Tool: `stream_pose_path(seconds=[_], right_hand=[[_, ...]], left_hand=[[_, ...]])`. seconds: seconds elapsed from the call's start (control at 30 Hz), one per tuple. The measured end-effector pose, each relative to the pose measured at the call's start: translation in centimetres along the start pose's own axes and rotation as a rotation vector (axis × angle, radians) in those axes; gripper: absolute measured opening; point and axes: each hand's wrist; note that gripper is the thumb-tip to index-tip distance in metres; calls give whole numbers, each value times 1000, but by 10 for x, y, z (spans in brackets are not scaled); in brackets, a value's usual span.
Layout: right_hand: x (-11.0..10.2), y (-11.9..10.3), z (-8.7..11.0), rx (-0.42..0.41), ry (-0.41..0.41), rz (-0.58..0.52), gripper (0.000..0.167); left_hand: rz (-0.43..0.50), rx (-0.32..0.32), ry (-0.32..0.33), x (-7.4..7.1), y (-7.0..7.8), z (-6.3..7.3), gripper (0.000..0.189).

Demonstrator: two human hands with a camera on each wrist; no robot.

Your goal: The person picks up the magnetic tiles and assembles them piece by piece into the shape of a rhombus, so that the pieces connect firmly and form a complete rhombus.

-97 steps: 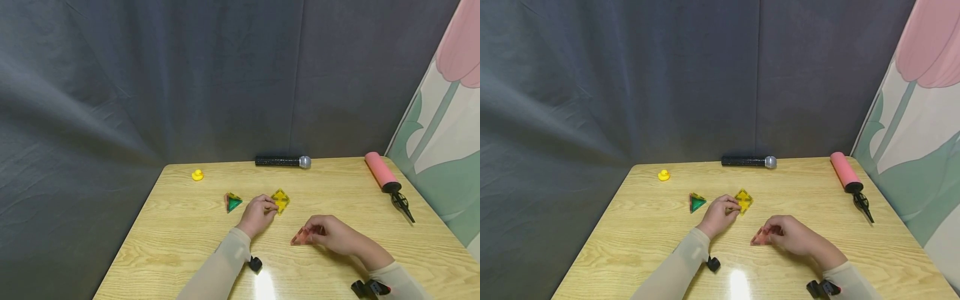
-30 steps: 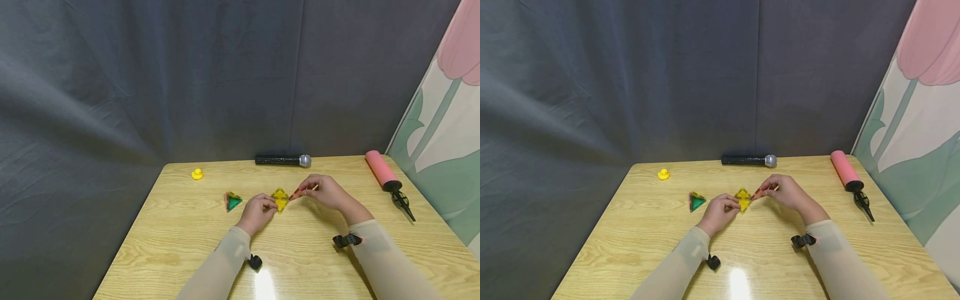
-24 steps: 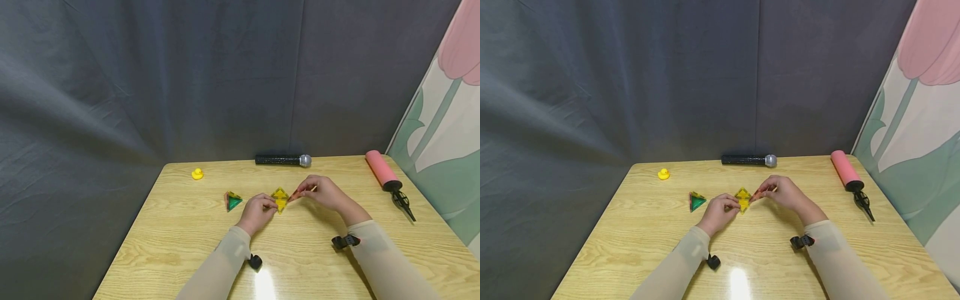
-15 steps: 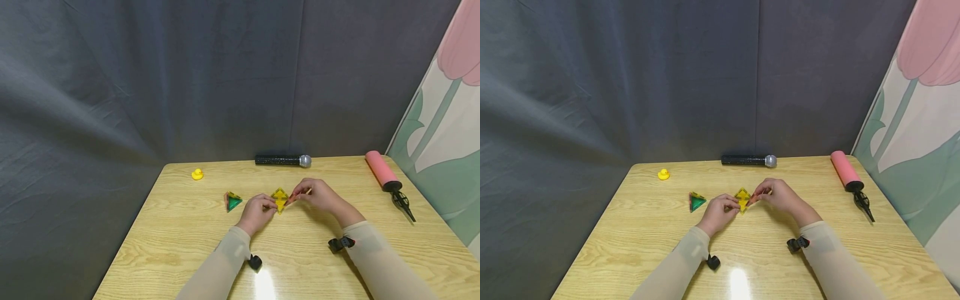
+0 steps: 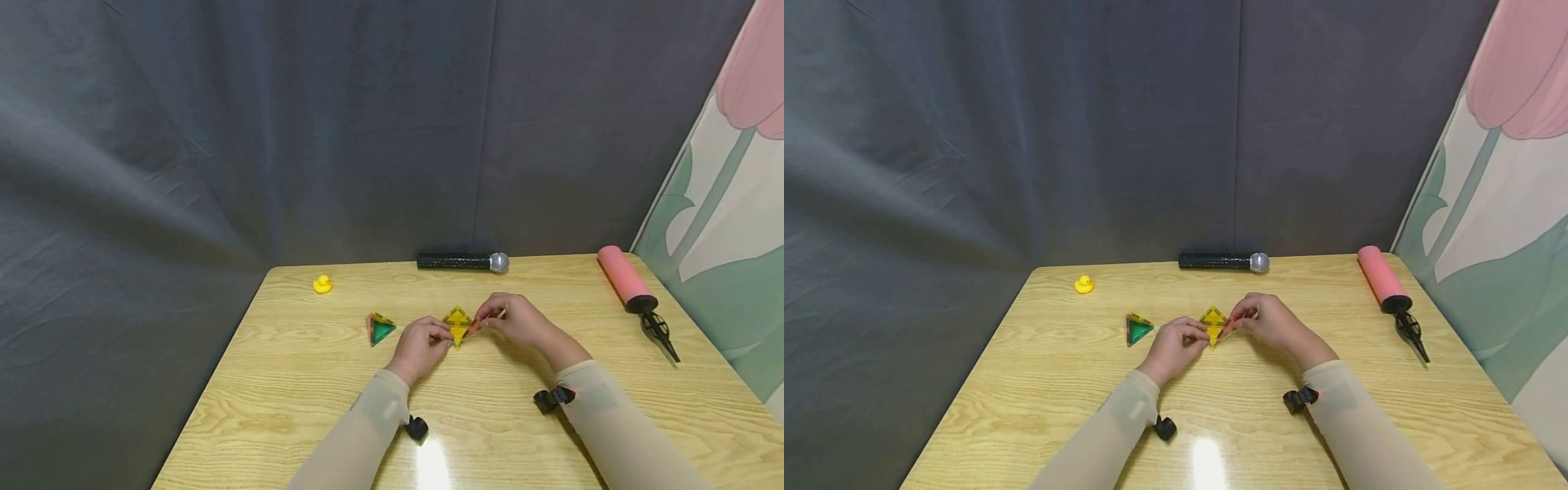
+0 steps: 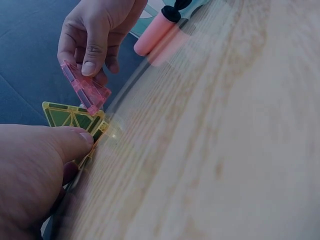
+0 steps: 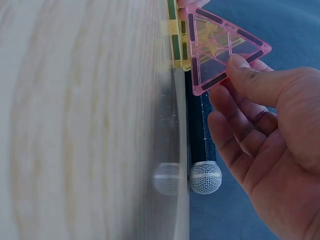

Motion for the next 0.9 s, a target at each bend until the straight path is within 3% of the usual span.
stream_pose_path(seconds=[0.6, 0.9], right_hand=[[5, 1, -4, -12, -1, -26, 23], [9, 0, -4, 22, -27, -36, 23]], left_hand=[[-4, 20, 8, 0, 0, -1, 7], [-5, 42, 10, 0, 0, 0, 8]])
Point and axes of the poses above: each hand's wrist, its own z-axis away from the middle knuckle, its own x-axis out of the palm, y = z × x, and after that the axes turned 6 degrees about -z, right-handed
